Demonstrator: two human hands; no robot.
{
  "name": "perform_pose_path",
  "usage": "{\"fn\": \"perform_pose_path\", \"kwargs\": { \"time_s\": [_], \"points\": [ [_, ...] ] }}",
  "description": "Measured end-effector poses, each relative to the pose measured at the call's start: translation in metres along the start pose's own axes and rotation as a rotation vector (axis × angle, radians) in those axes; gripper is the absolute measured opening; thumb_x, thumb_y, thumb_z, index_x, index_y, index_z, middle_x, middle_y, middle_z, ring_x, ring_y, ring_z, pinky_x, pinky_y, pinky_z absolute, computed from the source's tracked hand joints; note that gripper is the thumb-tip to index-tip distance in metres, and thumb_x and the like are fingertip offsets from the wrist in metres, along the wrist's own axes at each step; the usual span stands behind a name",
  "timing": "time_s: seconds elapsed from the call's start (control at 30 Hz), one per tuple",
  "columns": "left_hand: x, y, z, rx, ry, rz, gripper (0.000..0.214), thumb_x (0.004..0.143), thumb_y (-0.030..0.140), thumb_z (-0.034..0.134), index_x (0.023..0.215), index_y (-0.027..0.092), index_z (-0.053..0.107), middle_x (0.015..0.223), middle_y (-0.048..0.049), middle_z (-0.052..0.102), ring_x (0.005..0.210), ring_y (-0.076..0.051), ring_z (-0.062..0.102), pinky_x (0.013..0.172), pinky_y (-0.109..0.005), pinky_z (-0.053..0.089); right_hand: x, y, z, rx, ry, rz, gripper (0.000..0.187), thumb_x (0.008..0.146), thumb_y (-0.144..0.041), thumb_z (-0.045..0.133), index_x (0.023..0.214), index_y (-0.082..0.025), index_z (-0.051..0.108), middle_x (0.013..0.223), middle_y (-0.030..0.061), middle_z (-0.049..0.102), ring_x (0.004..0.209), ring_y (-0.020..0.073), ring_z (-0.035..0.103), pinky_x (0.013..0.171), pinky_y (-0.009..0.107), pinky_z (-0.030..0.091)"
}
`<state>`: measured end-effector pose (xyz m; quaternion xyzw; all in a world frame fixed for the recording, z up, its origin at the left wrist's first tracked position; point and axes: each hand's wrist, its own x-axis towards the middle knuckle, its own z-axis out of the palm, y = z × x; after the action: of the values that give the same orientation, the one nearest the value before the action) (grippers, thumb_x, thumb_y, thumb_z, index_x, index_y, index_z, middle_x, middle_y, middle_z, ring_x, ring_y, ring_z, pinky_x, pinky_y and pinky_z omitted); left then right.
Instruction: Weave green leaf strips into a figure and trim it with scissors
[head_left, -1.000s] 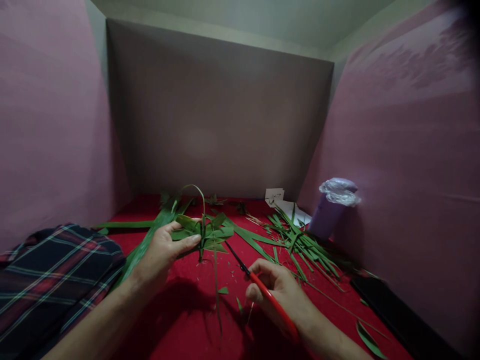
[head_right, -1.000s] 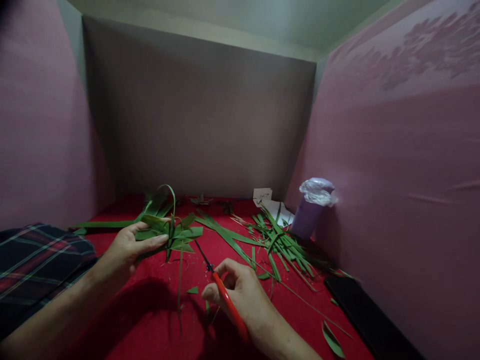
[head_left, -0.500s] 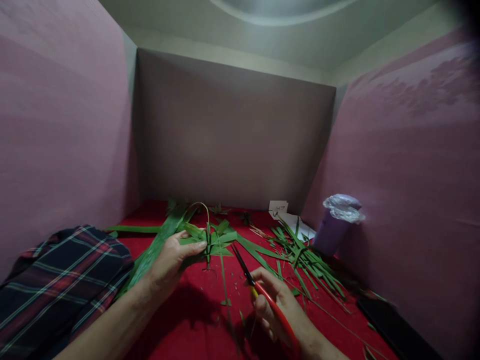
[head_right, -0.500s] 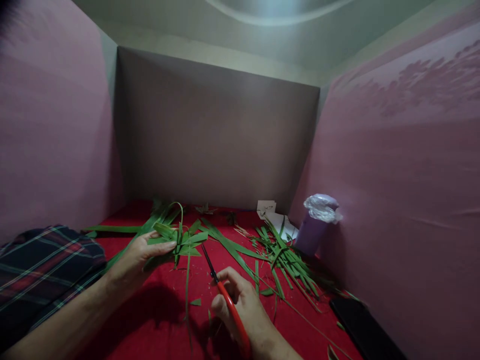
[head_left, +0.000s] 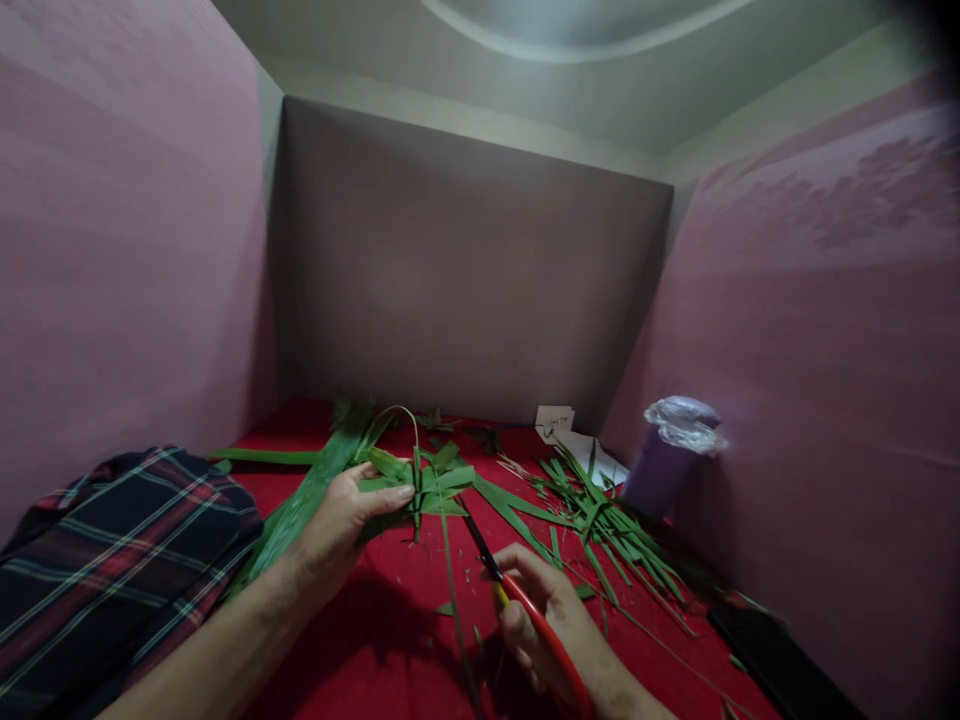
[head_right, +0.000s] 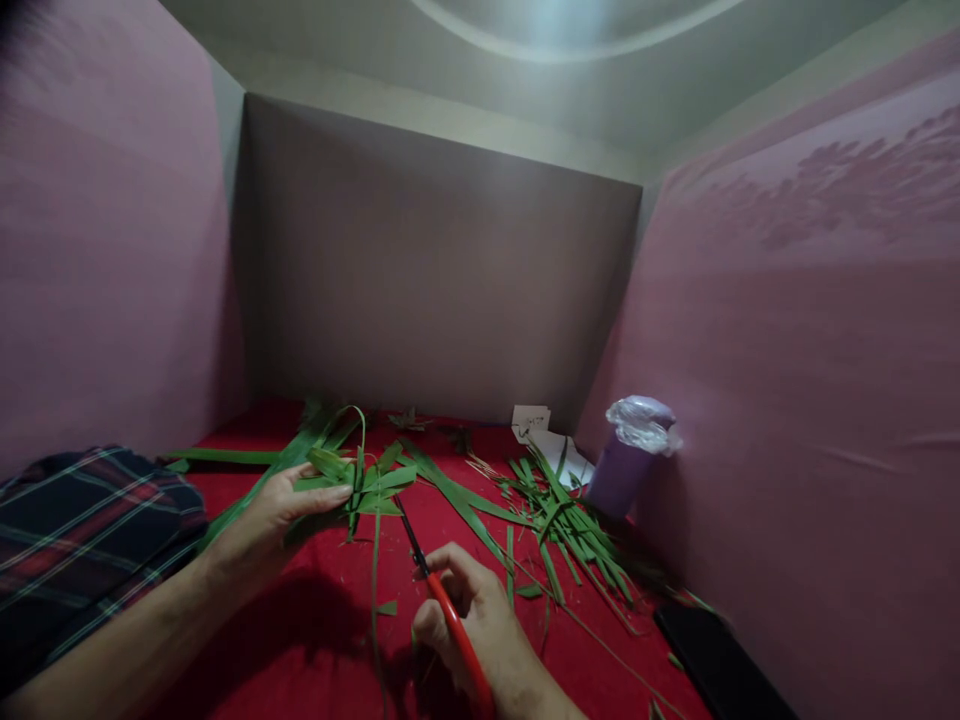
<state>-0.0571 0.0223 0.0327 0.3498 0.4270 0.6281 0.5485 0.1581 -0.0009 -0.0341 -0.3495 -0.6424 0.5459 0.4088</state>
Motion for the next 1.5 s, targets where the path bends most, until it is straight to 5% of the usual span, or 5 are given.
{"fn": "perform_pose_path", "kwargs": {
  "time_s": [0.33,1.2,1.5],
  "points": [
    [-0.004,-0.005,0.004,0.002,-0.148,-0.029,0.021,0.059,0.011,0.074,0.075,0.014,0.059,0.064,-0.0015,0.071,0.056,-0.013,0.065,0.057,-0.021,0.052,0.000,-0.001,0.000,0.039,-0.032,0.015,0.053,0.067,-0.063,0.060,0.093,-0.019,0.046,0.052,-0.0101,0.041,0.034,0.0017,0.032,0.031,0.011,0.023],
    [-0.013,0.000,0.015,0.040,0.047,-0.037,0.024,0.051,0.012,0.077,0.070,0.016,0.063,0.061,0.0000,0.071,0.057,-0.015,0.065,0.062,-0.025,0.051,0.002,0.009,-0.005,0.065,-0.043,-0.037,0.046,0.072,-0.055,0.063,0.094,-0.018,0.049,0.056,-0.0083,0.044,0.035,0.0012,0.033,0.032,0.012,0.024],
    [-0.010,-0.005,0.012,0.063,-0.008,-0.029,0.026,0.051,0.013,0.078,0.073,0.016,0.064,0.062,-0.0007,0.071,0.058,-0.017,0.066,0.064,-0.028,0.052,0.004,0.011,-0.004,0.087,-0.014,-0.013,0.047,0.068,-0.056,0.065,0.090,-0.017,0.051,0.058,-0.0079,0.046,0.035,0.0009,0.031,0.032,0.014,0.022]
  ]
}}
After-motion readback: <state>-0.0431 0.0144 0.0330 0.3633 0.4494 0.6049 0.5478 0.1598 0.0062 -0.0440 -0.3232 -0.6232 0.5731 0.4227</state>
